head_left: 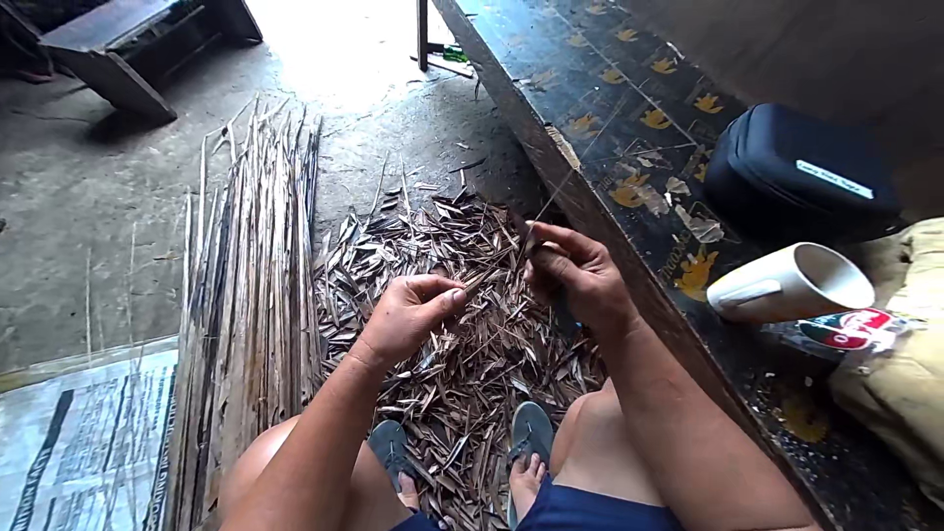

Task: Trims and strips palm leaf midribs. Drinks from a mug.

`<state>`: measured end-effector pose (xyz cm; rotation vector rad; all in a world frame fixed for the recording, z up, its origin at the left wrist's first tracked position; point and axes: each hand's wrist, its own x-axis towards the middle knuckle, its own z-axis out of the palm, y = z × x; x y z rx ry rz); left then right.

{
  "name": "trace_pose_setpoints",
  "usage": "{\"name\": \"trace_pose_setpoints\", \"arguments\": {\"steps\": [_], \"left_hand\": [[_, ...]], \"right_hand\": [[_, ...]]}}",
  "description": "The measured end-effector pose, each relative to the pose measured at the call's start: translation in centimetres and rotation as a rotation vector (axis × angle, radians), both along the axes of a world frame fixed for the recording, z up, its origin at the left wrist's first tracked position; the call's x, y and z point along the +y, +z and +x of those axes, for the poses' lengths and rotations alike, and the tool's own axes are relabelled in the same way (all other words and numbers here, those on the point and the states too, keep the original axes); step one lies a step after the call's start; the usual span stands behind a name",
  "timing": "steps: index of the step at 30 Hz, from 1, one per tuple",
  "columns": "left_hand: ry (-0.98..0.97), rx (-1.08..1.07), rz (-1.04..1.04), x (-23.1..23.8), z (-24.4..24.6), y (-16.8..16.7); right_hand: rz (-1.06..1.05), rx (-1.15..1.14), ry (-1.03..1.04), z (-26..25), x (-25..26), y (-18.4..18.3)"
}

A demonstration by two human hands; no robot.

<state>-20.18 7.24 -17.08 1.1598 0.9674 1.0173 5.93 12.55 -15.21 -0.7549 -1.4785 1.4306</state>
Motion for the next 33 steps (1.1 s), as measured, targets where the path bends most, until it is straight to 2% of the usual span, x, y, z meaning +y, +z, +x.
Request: {"name": "trace_pose_setpoints", "arguments": {"steps": [5, 10, 15, 18, 24, 33], "left_hand": [[0.033, 0.014, 0.010, 0.1, 0.1, -0.3], [0.066, 0.075, 0.025, 0.2, 0.2, -0.6], [0.093, 0.181, 0.117, 0.2, 0.9, -0.6], [0.096, 0.215, 0.145, 0.1, 1.1, -0.6], [0.024, 0.258, 0.101, 0.0, 0.6, -0.9], [0.015, 0.271, 0.098, -0.1, 0.1, -0.9]], "right_hand": [[0.014, 0.051, -0.053, 0.7, 0.4, 0.3], [0.044, 0.111, -0.213, 1.9, 0.7, 1.0], [-0.165, -0.077, 0.049, -0.2, -0.9, -0.3], [-0.219, -0.074, 0.113, -1.1, -1.1, -0.8], [-0.207, 0.006, 0.009, -0.2, 0.0, -0.6], [-0.141, 0.105, -0.131, 1.7, 1.4, 0.3]]}}
